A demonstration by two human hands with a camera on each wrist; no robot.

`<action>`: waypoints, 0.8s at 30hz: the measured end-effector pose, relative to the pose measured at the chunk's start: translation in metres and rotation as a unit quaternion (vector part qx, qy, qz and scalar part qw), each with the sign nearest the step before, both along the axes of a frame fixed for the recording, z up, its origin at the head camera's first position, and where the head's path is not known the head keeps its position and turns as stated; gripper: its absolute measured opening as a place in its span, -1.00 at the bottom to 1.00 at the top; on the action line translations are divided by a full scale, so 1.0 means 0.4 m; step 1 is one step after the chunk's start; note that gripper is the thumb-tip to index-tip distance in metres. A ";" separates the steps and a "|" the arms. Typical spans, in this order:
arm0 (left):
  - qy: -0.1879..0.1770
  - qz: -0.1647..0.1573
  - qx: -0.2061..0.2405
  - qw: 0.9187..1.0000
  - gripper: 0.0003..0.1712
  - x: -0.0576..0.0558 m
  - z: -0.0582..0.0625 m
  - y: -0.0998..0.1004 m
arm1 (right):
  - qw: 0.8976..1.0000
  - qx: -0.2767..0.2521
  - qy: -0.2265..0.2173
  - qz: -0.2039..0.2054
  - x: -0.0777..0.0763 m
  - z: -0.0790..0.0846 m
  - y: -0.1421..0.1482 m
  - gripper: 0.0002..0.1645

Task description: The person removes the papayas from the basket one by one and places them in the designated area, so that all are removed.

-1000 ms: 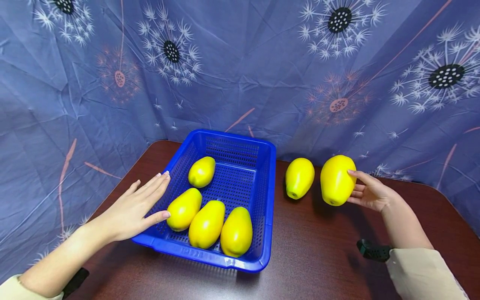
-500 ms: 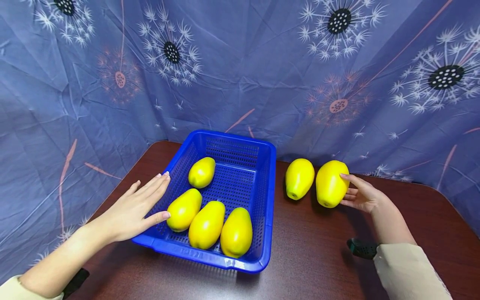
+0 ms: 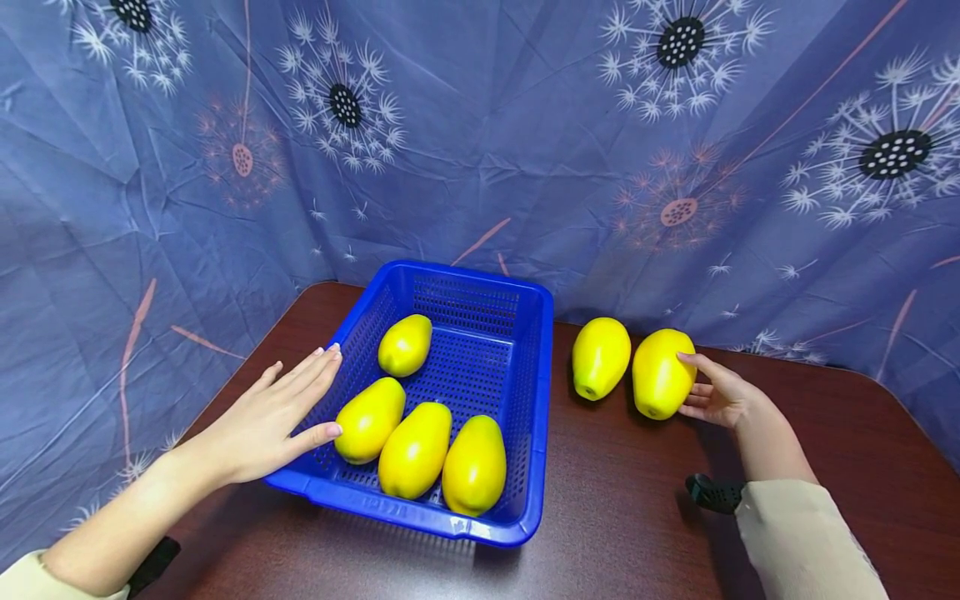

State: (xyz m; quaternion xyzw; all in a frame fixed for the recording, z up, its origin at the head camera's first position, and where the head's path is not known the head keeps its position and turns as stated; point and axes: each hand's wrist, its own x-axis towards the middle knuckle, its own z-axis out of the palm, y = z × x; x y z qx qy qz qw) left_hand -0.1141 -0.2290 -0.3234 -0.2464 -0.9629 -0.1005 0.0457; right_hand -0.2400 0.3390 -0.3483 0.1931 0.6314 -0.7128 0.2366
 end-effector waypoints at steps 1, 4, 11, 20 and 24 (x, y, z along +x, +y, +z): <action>0.000 0.000 0.000 1.000 -0.11 0.000 0.000 0.000 | 1.000 -0.001 -0.001 0.000 0.000 -0.001 0.000 -0.01; 0.002 -0.001 0.000 1.000 -0.11 0.000 -0.001 0.000 | 1.000 0.000 -0.003 -0.002 -0.001 -0.004 -0.001 0.05; 0.001 0.001 0.001 1.000 -0.11 -0.001 -0.002 -0.002 | 1.000 0.013 0.020 -0.006 -0.004 -0.007 -0.003 -0.39; -0.002 0.003 0.002 1.000 -0.11 0.000 -0.001 0.000 | 0.999 0.008 0.039 -0.001 -0.008 -0.006 -0.001 -0.58; -0.002 0.002 0.002 1.000 -0.11 0.001 -0.001 0.000 | 0.999 0.003 0.048 0.000 -0.009 -0.010 0.000 -0.61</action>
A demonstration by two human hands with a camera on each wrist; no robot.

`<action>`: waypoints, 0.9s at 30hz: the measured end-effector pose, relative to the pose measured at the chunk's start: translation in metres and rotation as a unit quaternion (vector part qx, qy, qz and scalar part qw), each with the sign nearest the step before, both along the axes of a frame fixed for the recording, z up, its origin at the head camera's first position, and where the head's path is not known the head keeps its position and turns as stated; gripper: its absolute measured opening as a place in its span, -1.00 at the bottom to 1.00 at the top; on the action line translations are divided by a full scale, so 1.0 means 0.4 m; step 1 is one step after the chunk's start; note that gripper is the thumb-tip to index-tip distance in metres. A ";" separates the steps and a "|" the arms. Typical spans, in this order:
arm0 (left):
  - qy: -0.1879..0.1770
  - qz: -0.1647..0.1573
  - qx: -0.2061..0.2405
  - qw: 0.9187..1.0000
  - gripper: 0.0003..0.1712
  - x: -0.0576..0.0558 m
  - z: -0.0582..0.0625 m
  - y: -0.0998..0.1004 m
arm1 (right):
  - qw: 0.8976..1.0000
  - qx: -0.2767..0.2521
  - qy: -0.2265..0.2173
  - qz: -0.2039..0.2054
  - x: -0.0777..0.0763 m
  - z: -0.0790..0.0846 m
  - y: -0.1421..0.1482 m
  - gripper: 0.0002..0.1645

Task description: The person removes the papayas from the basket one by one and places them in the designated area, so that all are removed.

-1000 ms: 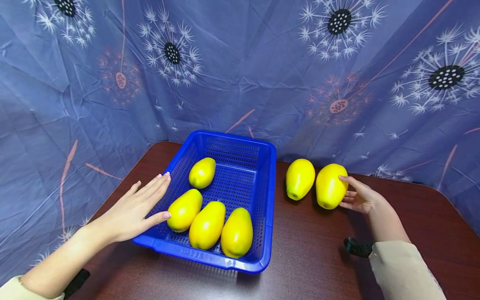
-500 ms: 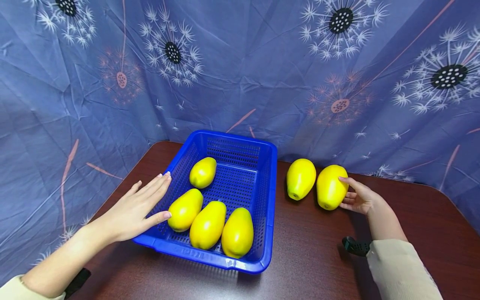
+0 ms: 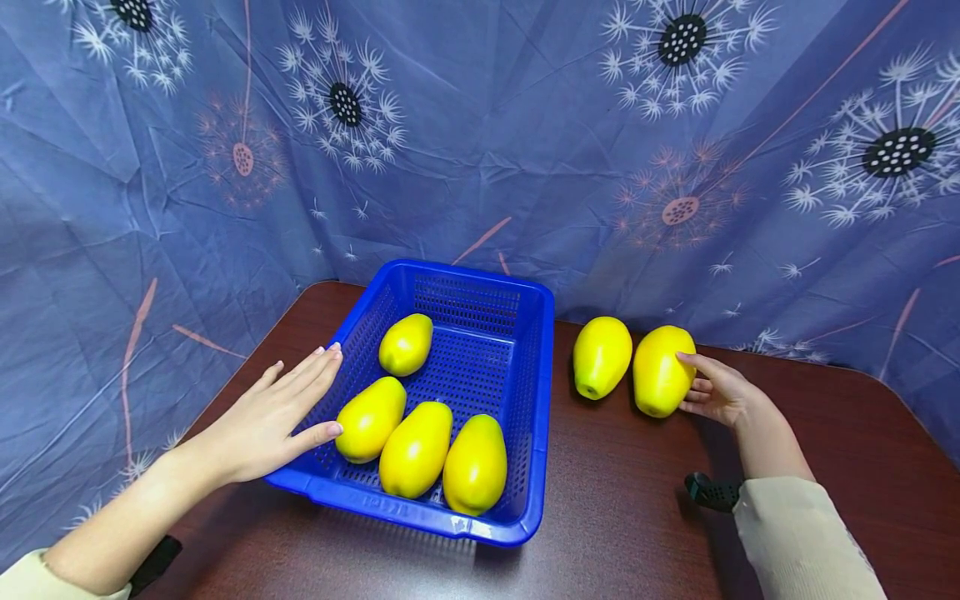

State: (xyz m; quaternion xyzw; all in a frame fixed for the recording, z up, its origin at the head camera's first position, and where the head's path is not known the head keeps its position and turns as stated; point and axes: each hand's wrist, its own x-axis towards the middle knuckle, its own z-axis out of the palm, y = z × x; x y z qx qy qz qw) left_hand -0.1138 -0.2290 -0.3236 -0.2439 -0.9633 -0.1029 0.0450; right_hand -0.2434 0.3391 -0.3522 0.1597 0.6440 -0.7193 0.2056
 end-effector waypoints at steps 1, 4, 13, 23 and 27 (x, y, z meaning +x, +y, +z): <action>0.002 0.000 0.000 1.000 -0.11 0.000 0.000 0.000 | 1.000 -0.002 0.001 -0.001 0.000 -0.001 0.000 -0.63; 0.004 -0.001 0.000 1.000 -0.12 0.001 0.001 0.000 | 1.000 -0.012 0.009 0.000 0.000 -0.003 -0.001 -0.67; 0.005 0.000 -0.004 1.000 -0.11 0.001 0.001 0.002 | 1.000 -0.009 0.017 0.008 0.001 0.000 -0.003 -0.64; 0.002 0.000 -0.003 1.000 -0.11 0.000 0.002 0.003 | 1.000 -0.009 0.018 0.001 0.001 -0.002 -0.003 -0.59; 0.005 -0.001 -0.005 1.000 -0.11 0.001 0.001 0.001 | 1.000 -0.010 0.021 0.002 0.001 -0.003 -0.002 -0.58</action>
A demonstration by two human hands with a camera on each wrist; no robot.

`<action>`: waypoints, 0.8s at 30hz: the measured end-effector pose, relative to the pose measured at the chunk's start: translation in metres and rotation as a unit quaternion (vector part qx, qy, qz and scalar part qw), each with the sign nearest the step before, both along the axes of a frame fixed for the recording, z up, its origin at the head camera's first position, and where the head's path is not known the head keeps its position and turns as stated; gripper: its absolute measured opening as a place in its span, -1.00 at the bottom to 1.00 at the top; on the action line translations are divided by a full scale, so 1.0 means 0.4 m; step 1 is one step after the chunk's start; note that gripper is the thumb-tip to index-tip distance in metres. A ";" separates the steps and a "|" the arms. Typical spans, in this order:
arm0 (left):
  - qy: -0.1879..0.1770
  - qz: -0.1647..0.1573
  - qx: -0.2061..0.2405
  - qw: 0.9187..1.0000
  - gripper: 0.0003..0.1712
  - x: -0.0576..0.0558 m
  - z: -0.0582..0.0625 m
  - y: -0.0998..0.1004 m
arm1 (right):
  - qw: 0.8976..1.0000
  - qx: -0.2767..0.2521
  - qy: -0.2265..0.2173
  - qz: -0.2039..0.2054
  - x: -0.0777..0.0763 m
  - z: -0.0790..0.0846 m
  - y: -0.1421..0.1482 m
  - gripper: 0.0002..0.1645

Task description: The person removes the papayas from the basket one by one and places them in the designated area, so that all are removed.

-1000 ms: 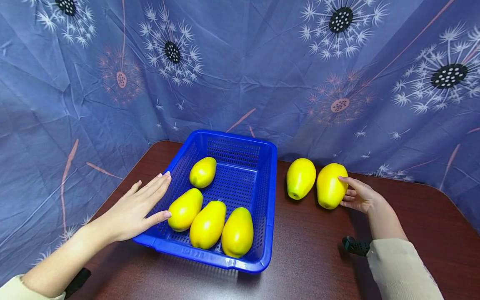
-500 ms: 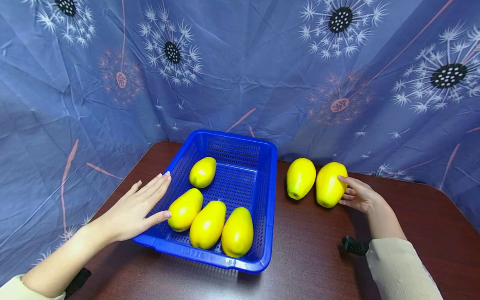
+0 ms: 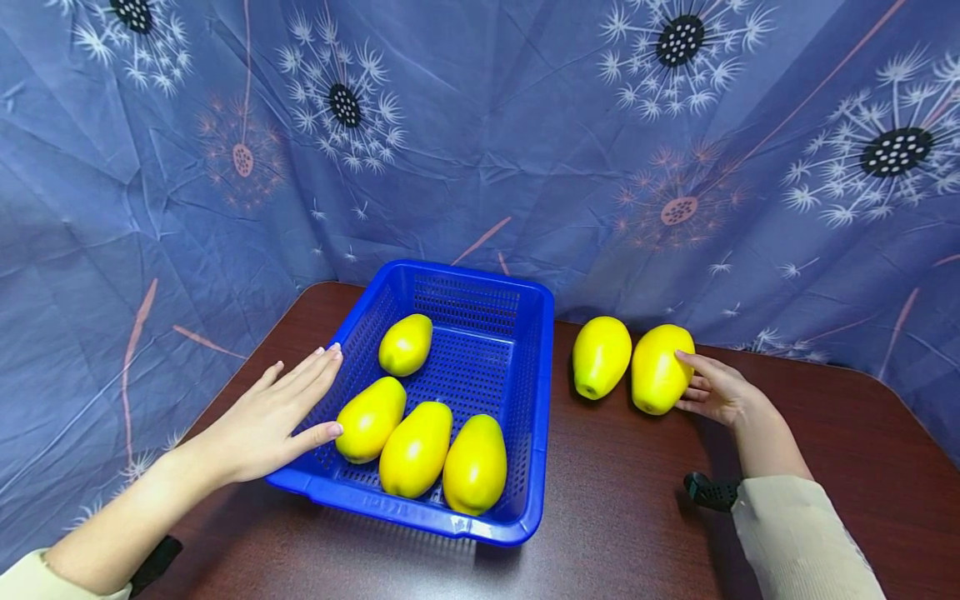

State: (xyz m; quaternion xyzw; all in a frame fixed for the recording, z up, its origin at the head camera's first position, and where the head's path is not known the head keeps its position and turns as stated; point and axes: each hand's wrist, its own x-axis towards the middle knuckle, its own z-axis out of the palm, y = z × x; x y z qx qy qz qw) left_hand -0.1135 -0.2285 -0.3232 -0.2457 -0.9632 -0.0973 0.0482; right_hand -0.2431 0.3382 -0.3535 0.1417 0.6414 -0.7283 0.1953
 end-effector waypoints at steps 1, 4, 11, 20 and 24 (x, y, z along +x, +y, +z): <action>0.000 0.000 0.000 1.000 -0.11 0.000 0.000 0.000 | 1.000 0.000 0.000 0.000 0.000 0.000 0.000 -0.58; 0.001 0.000 -0.001 1.000 -0.11 0.000 -0.001 -0.001 | 1.000 -0.002 -0.004 -0.003 0.001 0.002 0.000 -0.58; -0.002 0.001 0.001 1.000 -0.12 0.001 0.000 0.000 | 1.000 -0.010 -0.016 -0.014 0.003 0.011 0.003 -0.59; -0.005 0.001 0.002 1.000 -0.12 0.001 0.001 0.001 | 1.000 0.023 -0.013 -0.011 0.007 0.039 0.020 -0.24; -0.002 -0.001 0.000 1.000 -0.12 0.000 0.001 0.001 | 0.999 0.031 -0.011 -0.011 0.007 0.056 0.025 -0.25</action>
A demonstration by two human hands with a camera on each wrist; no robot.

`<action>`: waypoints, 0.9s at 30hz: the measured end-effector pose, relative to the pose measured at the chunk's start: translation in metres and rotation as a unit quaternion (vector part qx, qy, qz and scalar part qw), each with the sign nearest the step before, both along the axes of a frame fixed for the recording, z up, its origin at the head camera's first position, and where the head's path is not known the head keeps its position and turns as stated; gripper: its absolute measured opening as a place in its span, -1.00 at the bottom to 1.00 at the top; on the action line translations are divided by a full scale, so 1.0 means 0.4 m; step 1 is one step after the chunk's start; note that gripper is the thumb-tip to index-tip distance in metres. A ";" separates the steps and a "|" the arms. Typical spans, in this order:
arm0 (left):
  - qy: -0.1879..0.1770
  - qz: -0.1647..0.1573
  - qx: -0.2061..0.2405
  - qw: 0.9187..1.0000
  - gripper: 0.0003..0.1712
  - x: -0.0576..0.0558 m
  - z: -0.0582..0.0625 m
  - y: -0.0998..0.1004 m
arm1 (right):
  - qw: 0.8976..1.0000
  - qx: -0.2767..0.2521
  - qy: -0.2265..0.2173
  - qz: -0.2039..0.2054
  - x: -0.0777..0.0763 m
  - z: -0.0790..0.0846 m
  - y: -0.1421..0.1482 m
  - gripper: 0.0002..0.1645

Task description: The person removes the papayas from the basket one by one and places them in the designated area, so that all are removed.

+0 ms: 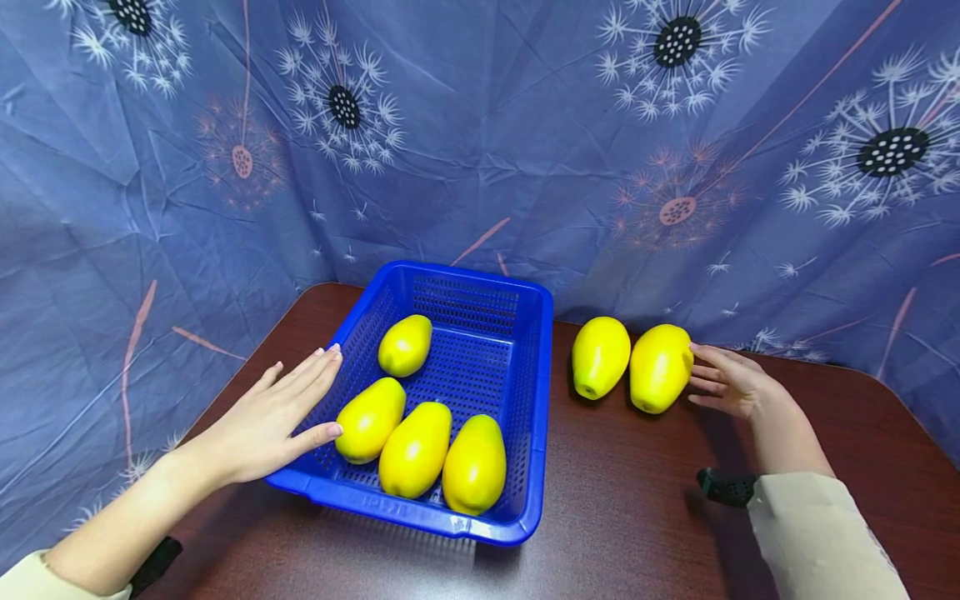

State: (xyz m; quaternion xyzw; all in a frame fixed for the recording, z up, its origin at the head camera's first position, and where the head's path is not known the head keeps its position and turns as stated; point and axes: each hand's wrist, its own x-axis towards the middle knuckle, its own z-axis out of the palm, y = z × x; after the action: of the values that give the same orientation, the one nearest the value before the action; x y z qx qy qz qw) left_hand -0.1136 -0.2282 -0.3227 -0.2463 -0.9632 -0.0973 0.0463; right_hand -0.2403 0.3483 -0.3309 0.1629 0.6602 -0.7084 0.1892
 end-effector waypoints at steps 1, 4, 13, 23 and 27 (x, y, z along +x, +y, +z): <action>0.000 0.000 -0.001 1.000 -0.12 0.000 0.000 0.000 | 1.000 0.002 0.001 -0.002 0.000 0.004 0.002 -0.19; -0.001 0.001 0.000 1.000 -0.12 0.000 0.000 0.000 | 1.000 -0.003 0.005 -0.011 0.000 0.018 0.007 -0.20; 0.001 0.000 0.000 1.000 -0.11 0.000 0.001 0.001 | 0.999 -0.022 0.020 -0.024 -0.001 0.059 0.009 -0.21; -0.004 0.001 0.003 1.000 -0.11 0.000 0.000 0.001 | 0.999 -0.020 0.039 0.005 -0.014 0.128 -0.048 -0.57; -0.006 0.002 0.003 1.000 -0.11 0.001 0.002 0.002 | 0.999 -0.016 0.041 0.023 -0.022 0.157 -0.091 -0.25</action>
State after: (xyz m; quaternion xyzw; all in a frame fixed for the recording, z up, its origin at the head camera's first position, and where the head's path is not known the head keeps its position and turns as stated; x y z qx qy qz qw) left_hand -0.1130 -0.2275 -0.3219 -0.2438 -0.9636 -0.1018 0.0418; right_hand -0.2492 0.3118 -0.2682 0.1154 0.6593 -0.7207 0.1804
